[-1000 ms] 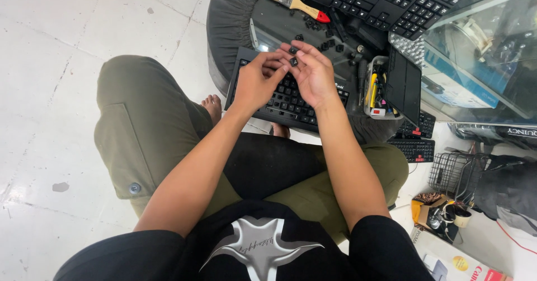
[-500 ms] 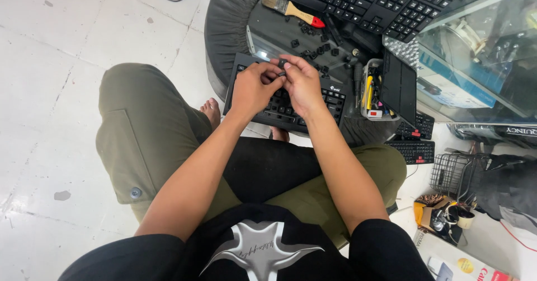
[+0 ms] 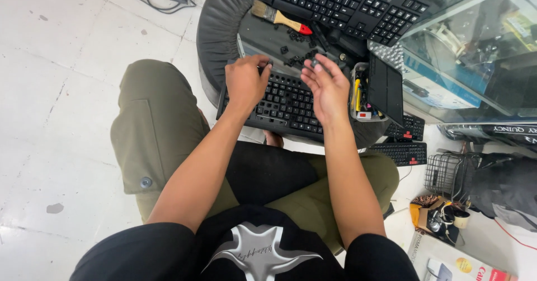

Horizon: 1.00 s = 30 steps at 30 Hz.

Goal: The person sits cross-legged on the floor and assembles a black keyboard by inserting keycaps into the keyboard base. They pick up keycaps from a nearby pile and press them into place one by one.

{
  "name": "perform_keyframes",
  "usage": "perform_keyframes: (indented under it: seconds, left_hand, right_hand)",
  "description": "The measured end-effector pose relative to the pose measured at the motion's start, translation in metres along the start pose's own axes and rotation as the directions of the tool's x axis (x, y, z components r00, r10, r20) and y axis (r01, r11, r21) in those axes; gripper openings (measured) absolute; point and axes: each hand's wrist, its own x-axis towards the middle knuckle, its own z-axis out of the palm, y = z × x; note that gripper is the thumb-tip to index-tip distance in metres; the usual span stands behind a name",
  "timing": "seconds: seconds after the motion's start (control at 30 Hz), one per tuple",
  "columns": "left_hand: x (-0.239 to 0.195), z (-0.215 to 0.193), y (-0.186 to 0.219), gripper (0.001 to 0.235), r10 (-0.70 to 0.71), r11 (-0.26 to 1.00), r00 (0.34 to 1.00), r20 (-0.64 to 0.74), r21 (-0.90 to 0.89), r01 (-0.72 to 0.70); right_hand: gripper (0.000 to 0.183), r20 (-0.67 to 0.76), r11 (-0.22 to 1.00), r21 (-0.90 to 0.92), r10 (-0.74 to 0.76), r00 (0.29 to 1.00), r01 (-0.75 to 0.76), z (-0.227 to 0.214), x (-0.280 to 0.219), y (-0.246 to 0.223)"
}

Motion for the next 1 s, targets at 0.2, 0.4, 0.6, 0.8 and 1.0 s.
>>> perform_keyframes:
  seconds: [0.2, 0.4, 0.6, 0.8, 1.0]
  left_hand:
    - [0.005, 0.013, 0.006, 0.02, -0.027, 1.0, 1.0, -0.008, 0.005, 0.027]
    - [0.002, 0.003, 0.023, 0.021, 0.008, 0.999, 1.0, 0.02, -0.051, -0.007]
    - [-0.017, 0.004, 0.048, 0.024, -0.046, 0.835, 0.957, 0.285, -0.515, 0.193]
    - [-0.028, -0.007, 0.044, 0.023, -0.112, 0.715, 0.904, 0.412, -0.598, 0.361]
    - [-0.029, -0.026, 0.03, 0.019, -0.156, 0.646, 0.914, 0.374, -0.662, 0.381]
  right_hand:
    - [0.03, 0.005, 0.996, 0.079, 0.039, 0.999, -0.039, -0.009, -0.038, -0.006]
    - [0.024, -0.019, 0.999, 0.036, 0.024, 1.0, -0.023, -0.015, -0.052, -0.003]
    - [0.024, 0.001, 0.969, -0.222, -0.11, 0.994, 0.107, -0.014, -0.045, 0.012]
    - [0.019, 0.087, 0.912, -0.354, -0.187, 0.979, 0.206, 0.004, -0.041, 0.018]
    - [0.016, 0.173, 0.869, -0.434, -0.18, 0.968, 0.239, 0.036, -0.048, 0.008]
